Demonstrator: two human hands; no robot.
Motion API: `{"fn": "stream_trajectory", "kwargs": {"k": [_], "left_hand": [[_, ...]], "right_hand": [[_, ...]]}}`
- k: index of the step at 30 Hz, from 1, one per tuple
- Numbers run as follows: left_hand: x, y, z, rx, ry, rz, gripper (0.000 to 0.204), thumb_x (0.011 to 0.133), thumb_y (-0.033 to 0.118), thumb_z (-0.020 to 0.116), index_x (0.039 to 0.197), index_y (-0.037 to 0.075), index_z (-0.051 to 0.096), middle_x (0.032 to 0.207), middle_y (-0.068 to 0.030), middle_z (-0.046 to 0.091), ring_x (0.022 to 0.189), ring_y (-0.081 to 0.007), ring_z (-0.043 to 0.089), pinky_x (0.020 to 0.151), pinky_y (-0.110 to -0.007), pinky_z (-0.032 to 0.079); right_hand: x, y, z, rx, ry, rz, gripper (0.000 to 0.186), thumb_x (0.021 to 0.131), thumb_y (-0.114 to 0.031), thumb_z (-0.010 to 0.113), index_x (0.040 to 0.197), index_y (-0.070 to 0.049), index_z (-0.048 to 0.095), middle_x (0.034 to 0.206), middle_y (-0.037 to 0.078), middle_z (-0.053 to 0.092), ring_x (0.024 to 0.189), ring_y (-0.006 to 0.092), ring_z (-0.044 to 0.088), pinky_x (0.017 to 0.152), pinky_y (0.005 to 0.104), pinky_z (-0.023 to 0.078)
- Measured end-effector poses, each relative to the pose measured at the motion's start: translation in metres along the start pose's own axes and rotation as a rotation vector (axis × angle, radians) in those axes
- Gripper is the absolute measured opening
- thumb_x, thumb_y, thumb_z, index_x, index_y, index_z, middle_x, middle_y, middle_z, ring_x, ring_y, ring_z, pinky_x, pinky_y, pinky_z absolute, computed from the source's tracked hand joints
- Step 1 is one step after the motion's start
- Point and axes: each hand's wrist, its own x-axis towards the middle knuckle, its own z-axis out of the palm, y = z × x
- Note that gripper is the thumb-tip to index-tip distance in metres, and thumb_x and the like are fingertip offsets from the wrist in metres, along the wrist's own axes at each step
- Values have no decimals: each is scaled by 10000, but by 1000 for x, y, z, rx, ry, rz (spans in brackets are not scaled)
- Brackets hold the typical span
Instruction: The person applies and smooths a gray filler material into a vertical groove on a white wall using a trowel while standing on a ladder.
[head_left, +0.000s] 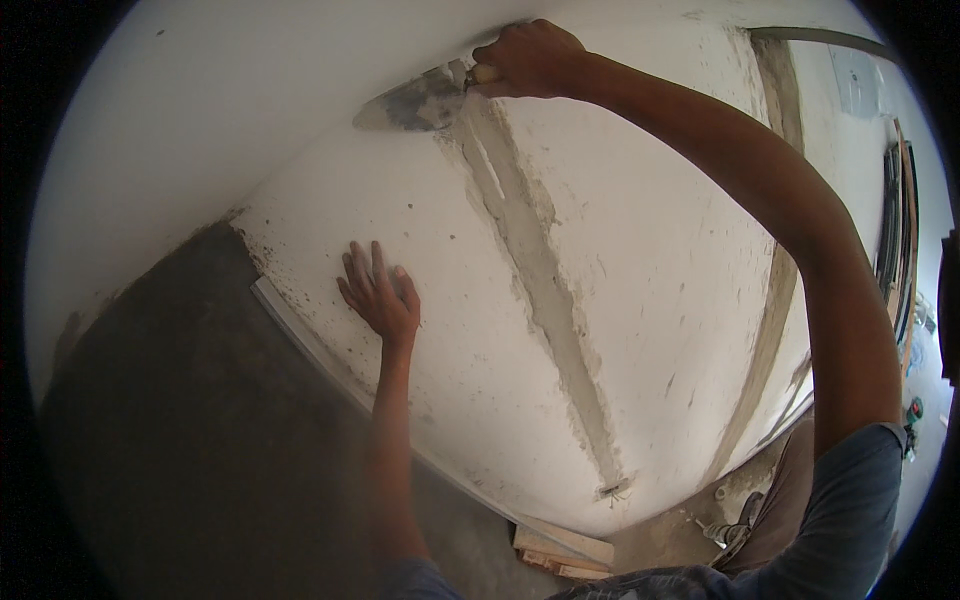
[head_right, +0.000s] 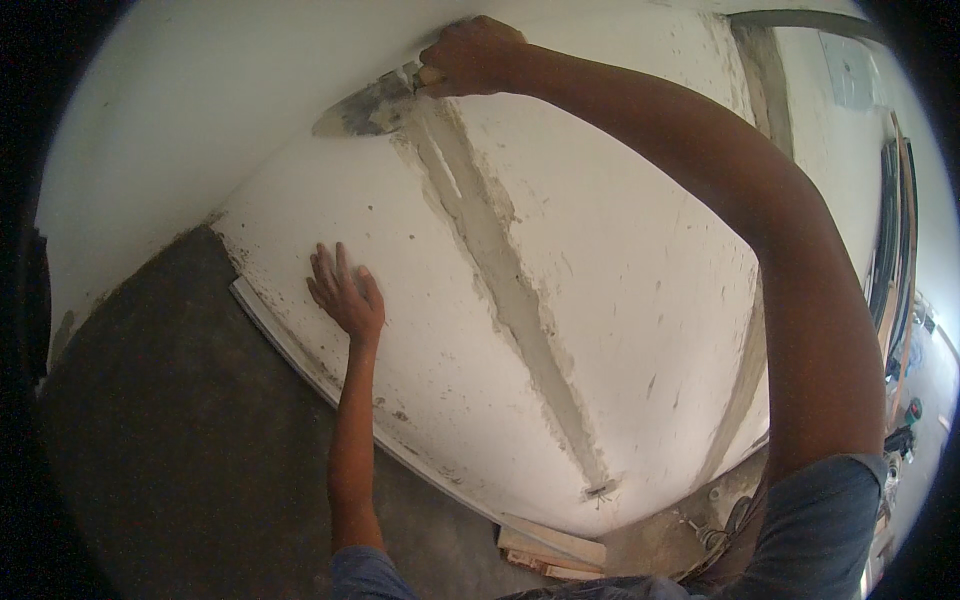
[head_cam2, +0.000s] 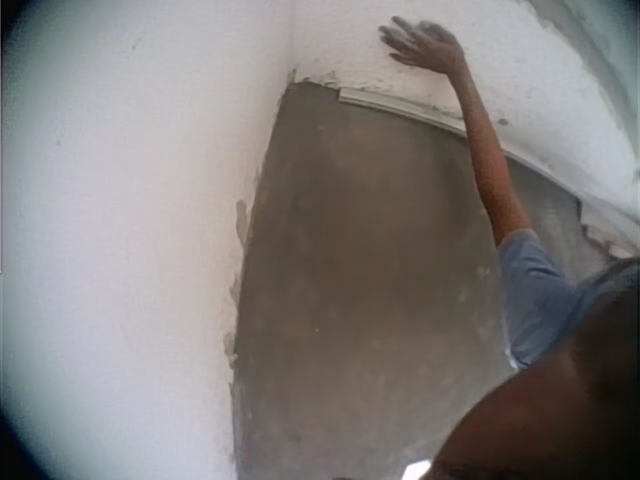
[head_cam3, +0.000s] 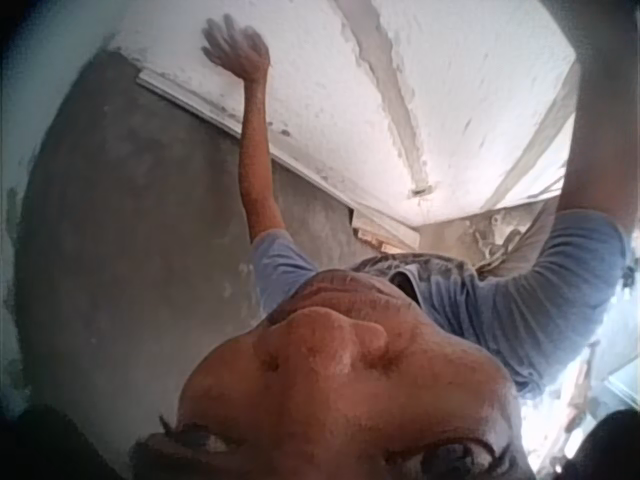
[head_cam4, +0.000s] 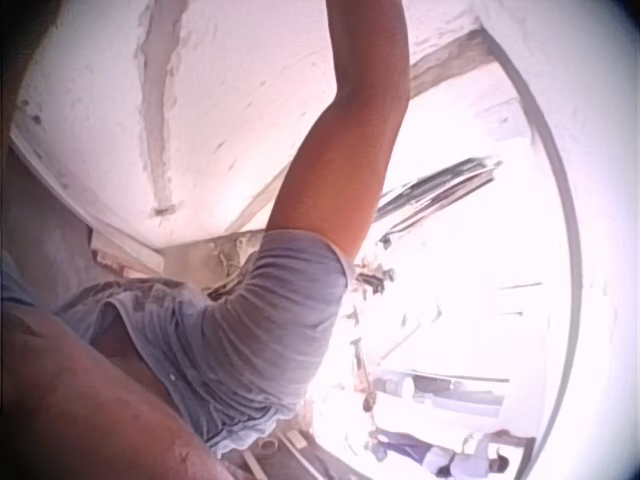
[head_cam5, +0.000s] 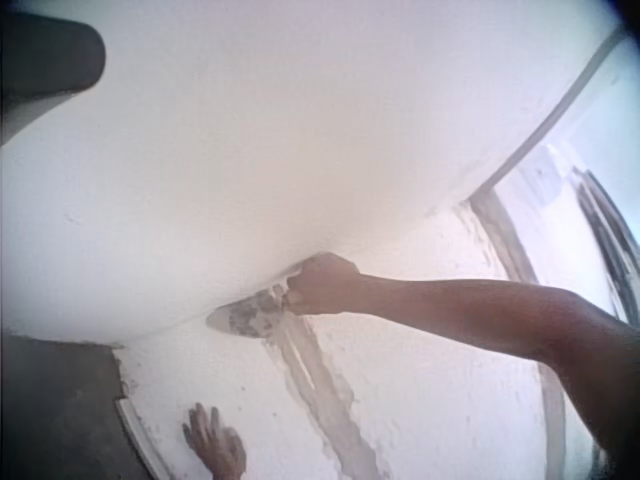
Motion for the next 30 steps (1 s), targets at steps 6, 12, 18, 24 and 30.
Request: {"fn": "stream_trajectory", "kwargs": {"k": [6, 12, 18, 24, 30], "left_hand": [[7, 12, 10, -20, 7, -5, 560, 1045, 397, 383, 1530, 117, 373, 1602, -174, 298, 1496, -377, 240, 1185, -616, 168], [9, -1, -11, -33, -29, 44, 584, 989, 321, 518, 1516, 102, 392, 1582, -187, 322, 1473, -394, 283, 1163, -645, 199], [133, 95, 12, -87, -95, 322, 633, 1003, 401, 512, 1516, 55, 383, 1576, -162, 357, 1461, -367, 319, 1169, -628, 217], [204, 123, 28, -155, 44, 302, 702, 978, 439, 555, 1493, -6, 383, 1549, -207, 374, 1446, -390, 335, 1161, -609, 250], [207, 135, 37, -150, 85, 280, 770, 958, 478, 577, 1482, -46, 369, 1544, -258, 350, 1439, -420, 329, 1158, -609, 252]], "right_hand": [[-15, 15, -10, -34, -17, 12, 462, 926, -592, 560, 955, -145, 671, 783, 131, 701, 813, 312, 712, 744, 470, 579], [-178, -56, -3, 419, -721, 44, 659, 933, -661, 442, 957, -72, 735, 911, 190, 728, 870, 381, 705, 799, 510, 557], [-464, -130, 38, 755, -1375, 118, 771, 863, -782, 485, 1095, -90, 733, 1082, 190, 722, 1032, 390, 683, 879, 520, 534], [-612, -202, 1, 1291, -1603, 729, 736, 887, -704, 568, 1169, -38, 700, 992, 189, 725, 911, 298, 694, 830, 432, 540], [-647, -193, -7, 1243, -1501, 616, 632, 920, -590, 591, 1191, -27, 685, 1073, 218, 712, 1002, 369, 675, 884, 446, 512]]}}
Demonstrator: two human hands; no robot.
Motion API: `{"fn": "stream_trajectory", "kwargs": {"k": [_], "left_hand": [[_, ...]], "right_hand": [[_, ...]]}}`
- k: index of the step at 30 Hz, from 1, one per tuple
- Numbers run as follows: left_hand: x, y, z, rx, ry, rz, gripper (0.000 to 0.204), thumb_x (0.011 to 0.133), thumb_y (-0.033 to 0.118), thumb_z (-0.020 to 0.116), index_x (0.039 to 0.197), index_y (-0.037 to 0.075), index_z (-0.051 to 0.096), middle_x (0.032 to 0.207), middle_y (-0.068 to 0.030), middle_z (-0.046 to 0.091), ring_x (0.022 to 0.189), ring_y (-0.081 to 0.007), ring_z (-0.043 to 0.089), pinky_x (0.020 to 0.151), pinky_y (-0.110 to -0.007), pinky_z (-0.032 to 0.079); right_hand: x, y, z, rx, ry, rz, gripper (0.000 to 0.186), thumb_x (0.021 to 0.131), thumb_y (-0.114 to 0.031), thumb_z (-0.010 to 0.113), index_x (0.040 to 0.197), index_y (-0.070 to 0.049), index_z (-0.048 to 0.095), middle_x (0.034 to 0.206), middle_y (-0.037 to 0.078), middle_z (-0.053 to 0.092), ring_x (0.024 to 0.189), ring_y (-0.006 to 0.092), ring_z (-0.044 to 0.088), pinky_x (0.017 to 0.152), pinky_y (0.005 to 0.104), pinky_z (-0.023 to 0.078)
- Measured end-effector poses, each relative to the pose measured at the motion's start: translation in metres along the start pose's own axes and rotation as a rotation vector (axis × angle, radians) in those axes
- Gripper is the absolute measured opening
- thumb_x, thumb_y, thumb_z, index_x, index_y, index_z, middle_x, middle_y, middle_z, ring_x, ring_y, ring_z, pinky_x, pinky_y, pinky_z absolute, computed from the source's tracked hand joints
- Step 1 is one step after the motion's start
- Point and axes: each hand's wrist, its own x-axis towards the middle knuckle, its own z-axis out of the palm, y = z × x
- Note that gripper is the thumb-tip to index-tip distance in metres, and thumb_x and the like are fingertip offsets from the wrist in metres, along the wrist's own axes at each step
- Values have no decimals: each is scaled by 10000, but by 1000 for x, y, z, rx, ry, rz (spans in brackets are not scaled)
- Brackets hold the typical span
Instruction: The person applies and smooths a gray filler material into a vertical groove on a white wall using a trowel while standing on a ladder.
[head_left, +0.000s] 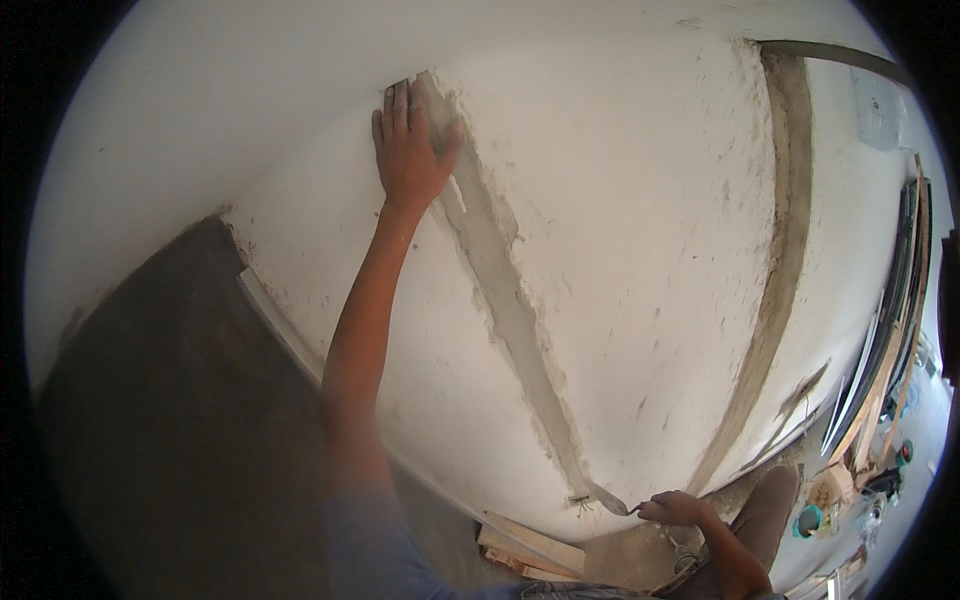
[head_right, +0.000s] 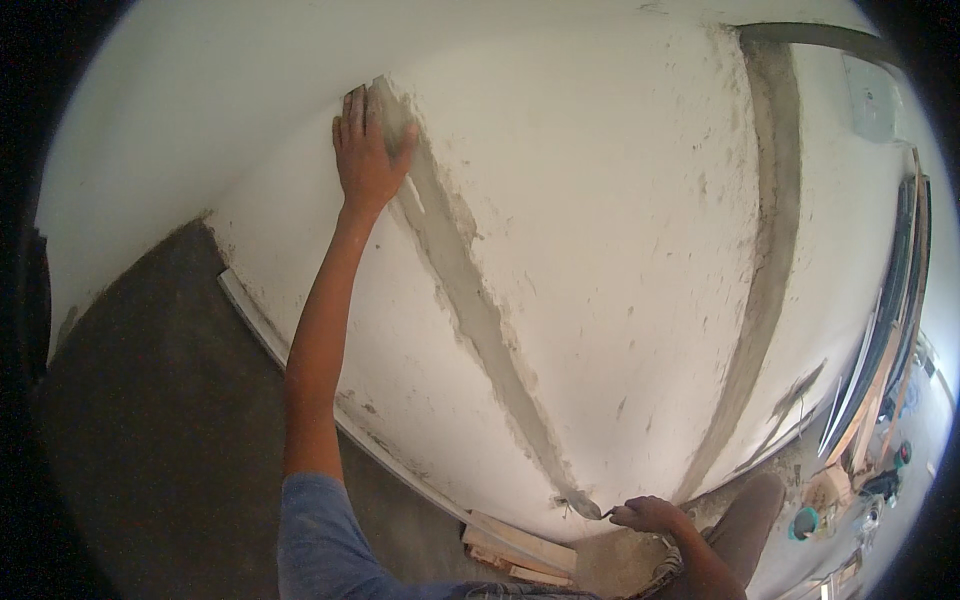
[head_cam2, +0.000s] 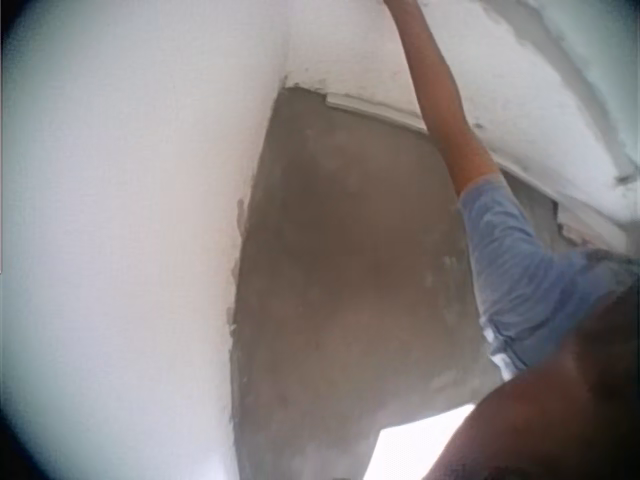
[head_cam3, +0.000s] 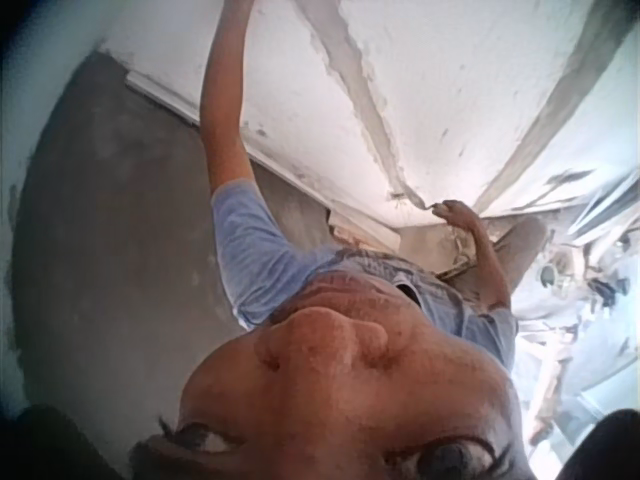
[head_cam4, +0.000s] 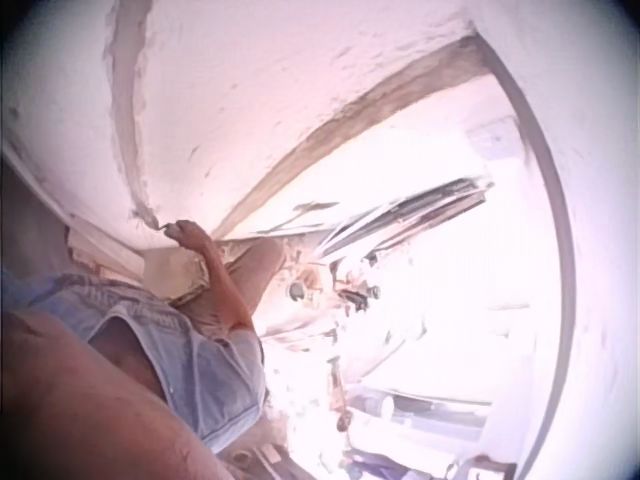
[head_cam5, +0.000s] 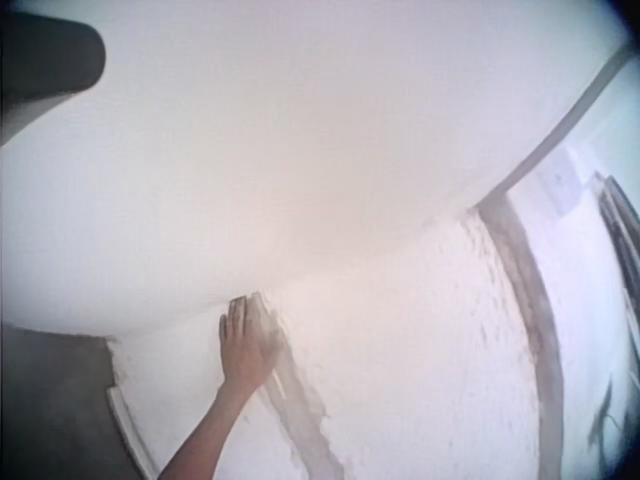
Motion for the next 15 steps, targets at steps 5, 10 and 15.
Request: {"fn": "stream_trajectory", "kwargs": {"k": [5, 10, 15], "left_hand": [[-51, 30, -7, -29, -134, -17, 815, 944, 486, 593, 1492, -66, 347, 1573, -264, 299, 1463, -413, 290, 1183, -591, 207], [-74, 17, -18, 59, -411, 219, 805, 963, 479, 560, 1491, -84, 329, 1573, -280, 291, 1467, -437, 269, 1188, -593, 191], [-21, -2, 1, 105, -59, -87, 801, 964, 499, 555, 1489, -71, 351, 1572, -270, 302, 1468, -426, 273, 1187, -593, 195]], "right_hand": [[4, -3, 10, -69, 51, 34, 659, 913, -664, 519, 1087, -54, 699, 1067, 245, 705, 1019, 435, 667, 907, 515, 501], [-4, -15, 13, -52, 110, 93, 615, 920, -615, 526, 1044, -28, 662, 1024, 280, 696, 1011, 462, 662, 891, 528, 503], [-4, -13, 20, -48, 169, 68, 545, 915, -529, 551, 1055, -6, 614, 958, 307, 690, 976, 480, 662, 855, 525, 511]]}}
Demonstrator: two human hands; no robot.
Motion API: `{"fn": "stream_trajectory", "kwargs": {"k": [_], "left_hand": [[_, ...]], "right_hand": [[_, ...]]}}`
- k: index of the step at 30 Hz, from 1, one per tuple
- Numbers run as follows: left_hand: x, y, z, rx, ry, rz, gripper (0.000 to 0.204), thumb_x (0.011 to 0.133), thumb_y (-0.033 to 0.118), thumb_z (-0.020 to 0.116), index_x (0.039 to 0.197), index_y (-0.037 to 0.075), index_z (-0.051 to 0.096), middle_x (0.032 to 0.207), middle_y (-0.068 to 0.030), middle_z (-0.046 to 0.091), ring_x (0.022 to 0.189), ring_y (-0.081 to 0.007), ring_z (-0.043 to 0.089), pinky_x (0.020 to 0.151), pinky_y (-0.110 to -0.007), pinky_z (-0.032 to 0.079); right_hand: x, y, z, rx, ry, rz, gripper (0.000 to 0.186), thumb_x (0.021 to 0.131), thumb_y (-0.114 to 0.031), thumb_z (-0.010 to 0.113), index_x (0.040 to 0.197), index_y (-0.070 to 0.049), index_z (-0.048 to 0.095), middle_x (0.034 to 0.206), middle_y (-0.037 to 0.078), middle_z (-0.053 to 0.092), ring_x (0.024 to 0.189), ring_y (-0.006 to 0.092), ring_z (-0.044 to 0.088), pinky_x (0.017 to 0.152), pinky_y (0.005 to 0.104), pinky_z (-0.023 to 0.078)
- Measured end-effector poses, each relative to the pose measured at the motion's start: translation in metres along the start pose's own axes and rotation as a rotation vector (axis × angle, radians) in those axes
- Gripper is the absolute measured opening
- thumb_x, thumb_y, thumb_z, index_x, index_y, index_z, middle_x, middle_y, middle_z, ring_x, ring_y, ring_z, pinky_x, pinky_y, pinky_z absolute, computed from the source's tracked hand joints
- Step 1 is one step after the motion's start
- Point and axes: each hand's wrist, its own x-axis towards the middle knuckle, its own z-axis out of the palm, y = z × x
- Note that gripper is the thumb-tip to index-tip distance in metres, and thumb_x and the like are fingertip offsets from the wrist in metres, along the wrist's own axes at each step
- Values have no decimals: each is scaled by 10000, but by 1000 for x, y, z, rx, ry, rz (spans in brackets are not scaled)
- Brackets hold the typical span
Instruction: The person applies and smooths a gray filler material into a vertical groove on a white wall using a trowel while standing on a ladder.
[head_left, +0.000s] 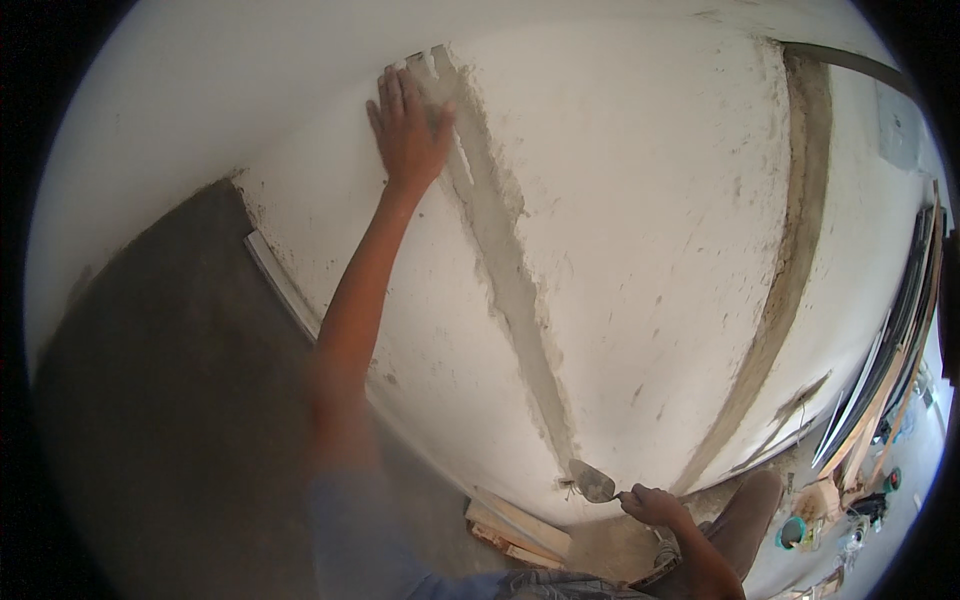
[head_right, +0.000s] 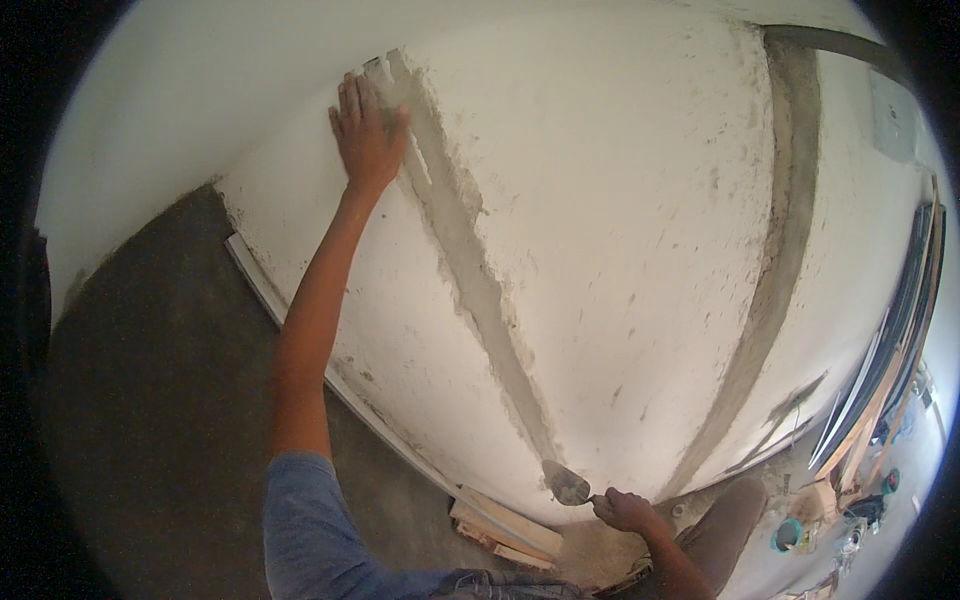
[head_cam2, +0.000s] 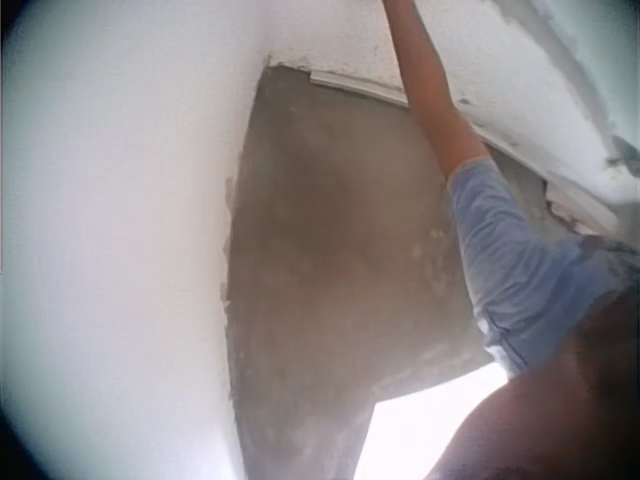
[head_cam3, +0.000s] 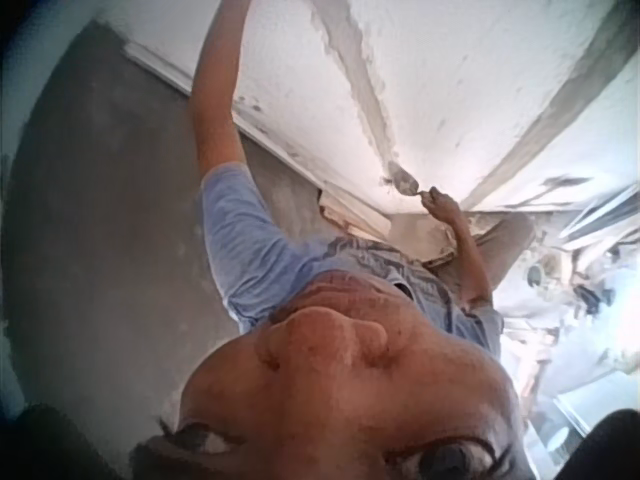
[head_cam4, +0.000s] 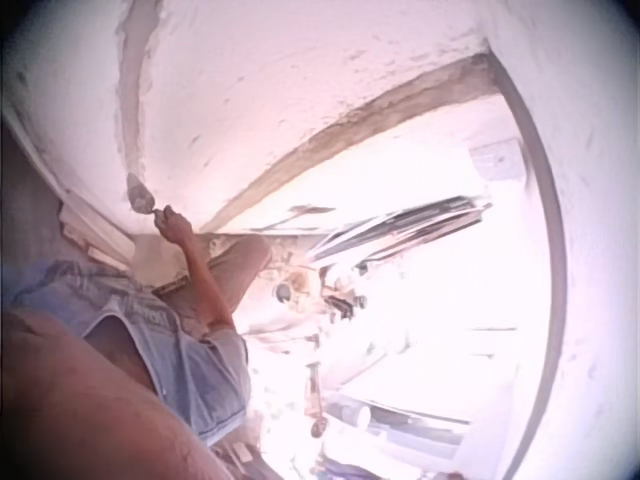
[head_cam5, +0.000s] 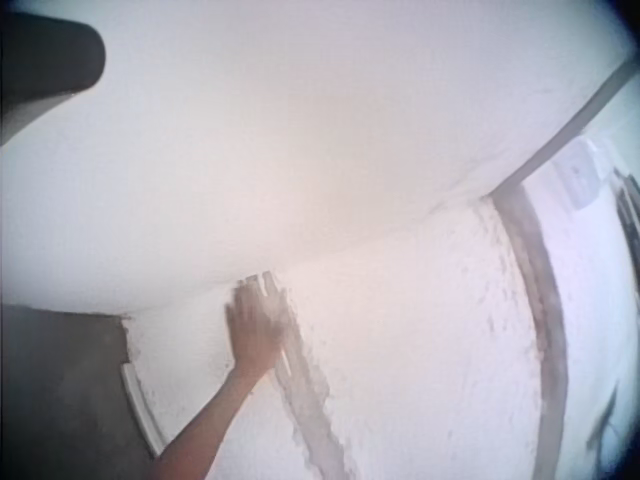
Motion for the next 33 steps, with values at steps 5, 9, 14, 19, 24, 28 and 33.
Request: {"fn": "stream_trajectory", "kwargs": {"k": [5, 9, 14, 19, 24, 28, 33], "left_hand": [[-16, 51, -6, -168, -284, 494, 768, 960, 525, 557, 1522, 41, 361, 1606, -139, 312, 1490, -308, 275, 1204, -551, 206], [-7, 9, -4, 64, -149, 159, 758, 988, 526, 514, 1562, 87, 287, 1634, -116, 262, 1501, -296, 262, 1188, -610, 192], [-40, -72, -17, 121, 57, -183, 691, 1005, 436, 519, 1541, 46, 323, 1617, -156, 285, 1497, -341, 257, 1176, -624, 198], [-77, -105, -36, 130, 0, -147, 664, 1019, 418, 493, 1553, 68, 313, 1619, -159, 278, 1500, -342, 252, 1185, -616, 179], [-145, -92, -44, 85, -94, -41, 644, 1021, 426, 458, 1552, 84, 329, 1622, -205, 244, 1491, -416, 232, 1178, -652, 145], [-200, -88, -54, 99, -233, 3, 655, 1016, 440, 449, 1550, 79, 332, 1620, -220, 237, 1491, -432, 223, 1170, -673, 132], [-218, -89, -57, 58, -265, 17, 654, 1038, 488, 341, 1543, 71, 353, 1622, -222, 233, 1503, -430, 189, 1179, -664, 95]], "right_hand": [[6, 10, 3, 0, 63, -70, 504, 880, -461, 632, 1107, -15, 574, 947, 291, 693, 947, 476, 669, 830, 522, 520], [16, 15, 5, 158, 138, -46, 509, 858, -435, 682, 1156, -38, 568, 1004, 282, 695, 969, 477, 674, 831, 545, 529], [11, -1, -27, 214, 298, -49, 495, 861, -381, 724, 1171, -28, 570, 926, 260, 704, 899, 423, 705, 763, 484, 548], [-42, -123, -168, 199, 415, -364, 371, 950, -281, 659, 1213, -38, 565, 837, 193, 685, 792, 337, 708, 701, 427, 536], [-33, -226, -296, -285, 906, -660, 312, 987, -248, 623, 1192, -12, 617, 834, 143, 679, 692, 277, 658, 668, 390, 526], [16, -331, -377, -629, 1190, -689, 389, 949, -444, 660, 1091, -82, 646, 785, 93, 684, 644, 236, 662, 595, 387, 521], [33, -420, -410, -1076, 1288, -845, 483, 931, -581, 579, 1146, -152, 635, 773, 76, 687, 679, 222, 689, 604, 378, 550]]}}
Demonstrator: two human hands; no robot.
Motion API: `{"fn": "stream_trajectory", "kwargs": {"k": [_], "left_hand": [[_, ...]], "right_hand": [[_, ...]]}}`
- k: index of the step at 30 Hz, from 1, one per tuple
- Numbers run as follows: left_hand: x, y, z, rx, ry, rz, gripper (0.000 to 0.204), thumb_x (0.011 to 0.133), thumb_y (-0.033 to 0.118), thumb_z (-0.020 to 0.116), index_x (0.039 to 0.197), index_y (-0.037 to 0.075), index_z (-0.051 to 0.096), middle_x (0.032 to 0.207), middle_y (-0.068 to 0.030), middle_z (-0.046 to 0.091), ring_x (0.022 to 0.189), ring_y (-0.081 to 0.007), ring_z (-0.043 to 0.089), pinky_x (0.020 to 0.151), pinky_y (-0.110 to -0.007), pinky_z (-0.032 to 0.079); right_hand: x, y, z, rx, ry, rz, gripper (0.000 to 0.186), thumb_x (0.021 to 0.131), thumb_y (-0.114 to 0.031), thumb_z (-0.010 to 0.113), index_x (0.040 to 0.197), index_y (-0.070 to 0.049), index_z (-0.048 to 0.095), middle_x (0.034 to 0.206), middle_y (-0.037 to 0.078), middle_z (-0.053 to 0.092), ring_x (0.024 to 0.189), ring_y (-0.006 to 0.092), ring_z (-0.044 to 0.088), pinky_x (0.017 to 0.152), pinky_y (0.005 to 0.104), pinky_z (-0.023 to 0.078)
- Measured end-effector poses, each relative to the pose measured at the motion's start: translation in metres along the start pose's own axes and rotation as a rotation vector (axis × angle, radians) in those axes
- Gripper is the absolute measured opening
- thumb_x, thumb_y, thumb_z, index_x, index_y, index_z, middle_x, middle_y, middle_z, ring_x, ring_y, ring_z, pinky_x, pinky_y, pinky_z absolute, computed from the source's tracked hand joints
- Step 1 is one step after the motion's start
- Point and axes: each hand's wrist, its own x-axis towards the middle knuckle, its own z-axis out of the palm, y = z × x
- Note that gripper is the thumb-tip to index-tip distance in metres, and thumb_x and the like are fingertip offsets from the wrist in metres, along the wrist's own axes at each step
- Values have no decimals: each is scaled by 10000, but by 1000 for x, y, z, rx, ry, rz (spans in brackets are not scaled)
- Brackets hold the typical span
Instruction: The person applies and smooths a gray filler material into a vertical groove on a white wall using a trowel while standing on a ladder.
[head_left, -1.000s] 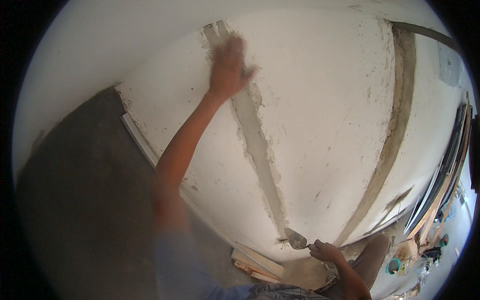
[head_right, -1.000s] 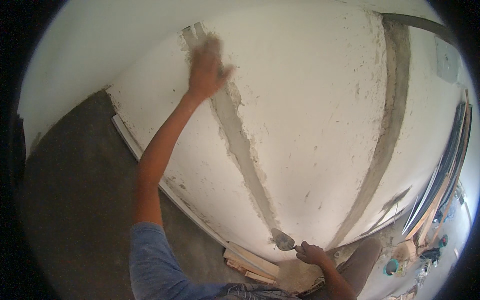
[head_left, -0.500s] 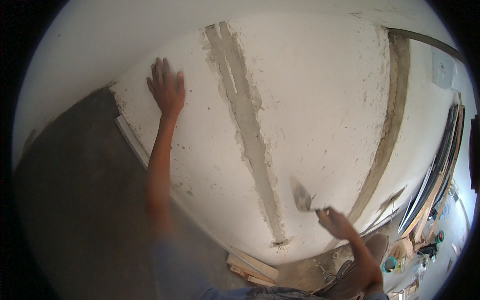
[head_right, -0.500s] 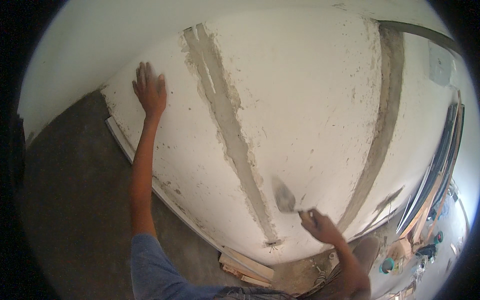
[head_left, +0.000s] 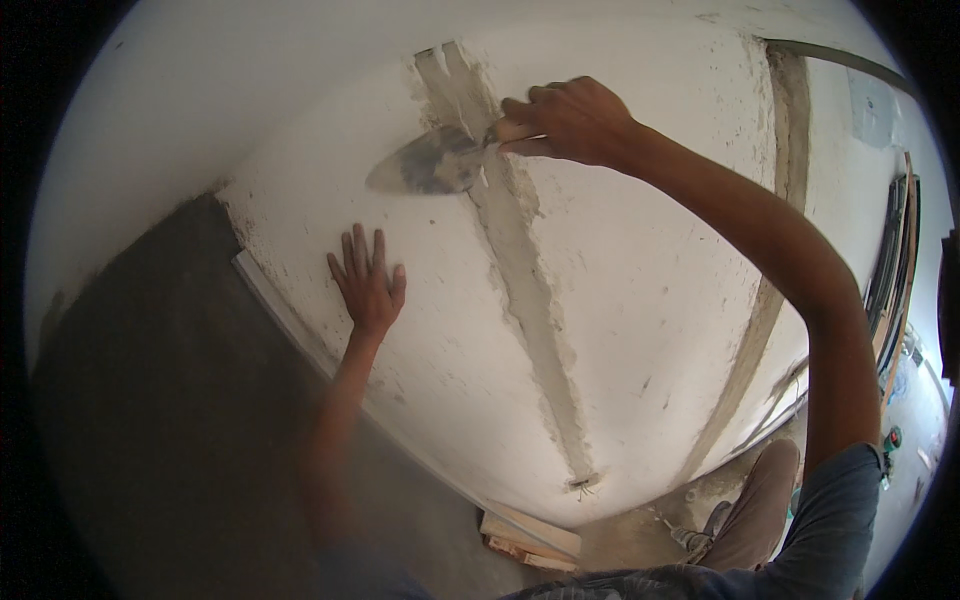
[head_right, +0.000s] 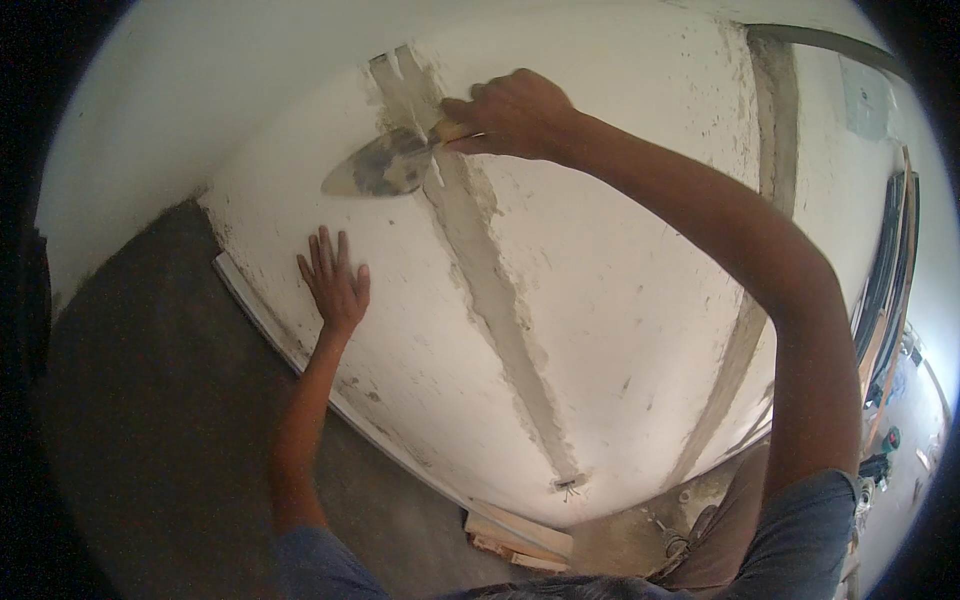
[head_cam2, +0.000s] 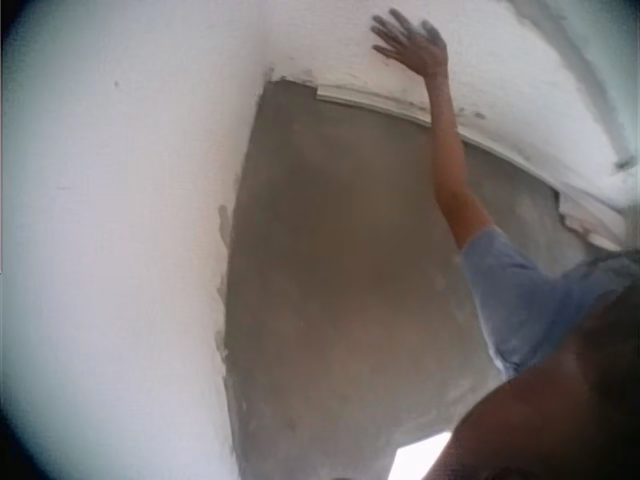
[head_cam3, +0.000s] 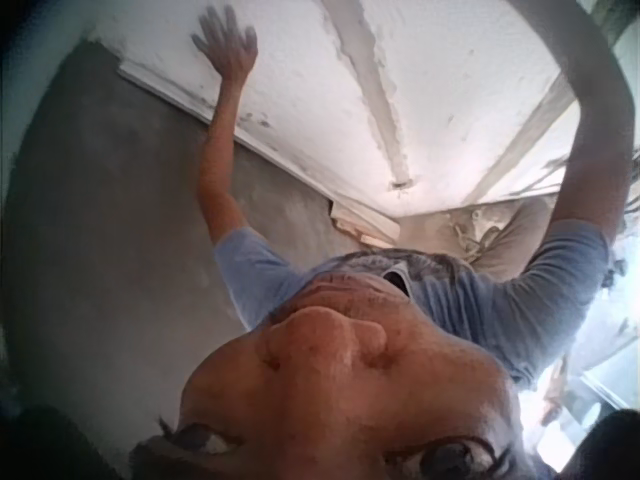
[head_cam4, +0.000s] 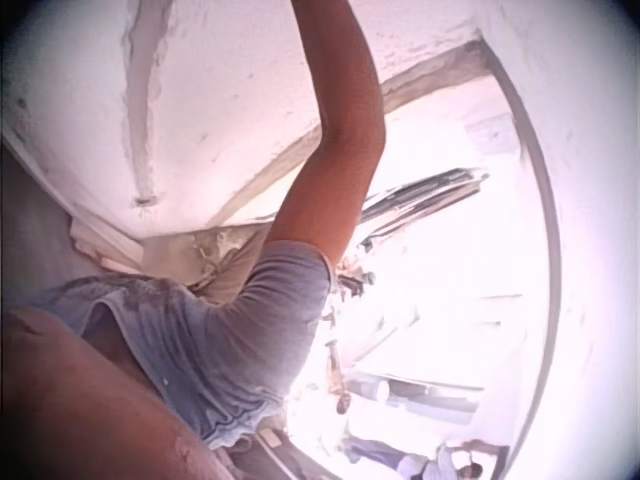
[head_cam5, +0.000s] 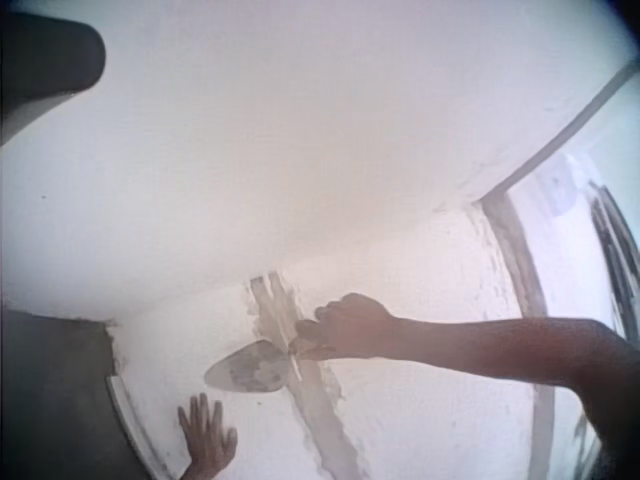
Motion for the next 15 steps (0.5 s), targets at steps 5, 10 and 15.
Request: {"fn": "stream_trajectory", "kwargs": {"k": [5, 10, 15], "left_hand": [[2, 3, 5, 5, 4, 1, 654, 1038, 491, 337, 1546, 80, 352, 1622, -217, 237, 1506, -418, 192, 1181, -664, 100], [-7, -3, 0, 50, -22, -3, 655, 1034, 483, 350, 1543, 72, 354, 1622, -219, 236, 1506, -420, 192, 1181, -665, 100], [-9, 10, -1, 13, -42, -56, 654, 1029, 469, 362, 1540, 60, 356, 1619, -235, 233, 1501, -437, 193, 1179, -667, 98]], "right_hand": [[45, 25, -6, -135, 51, 60, 485, 901, -613, 550, 1164, -210, 609, 735, 49, 651, 723, 236, 707, 607, 382, 565], [42, 9, -1, -141, 17, -35, 473, 909, -611, 542, 1185, -230, 594, 758, 51, 680, 697, 241, 712, 600, 378, 576], [43, 9, 4, -284, -10, 32, 533, 917, -623, 528, 1281, -241, 603, 746, 59, 704, 689, 217, 729, 573, 353, 579]]}}
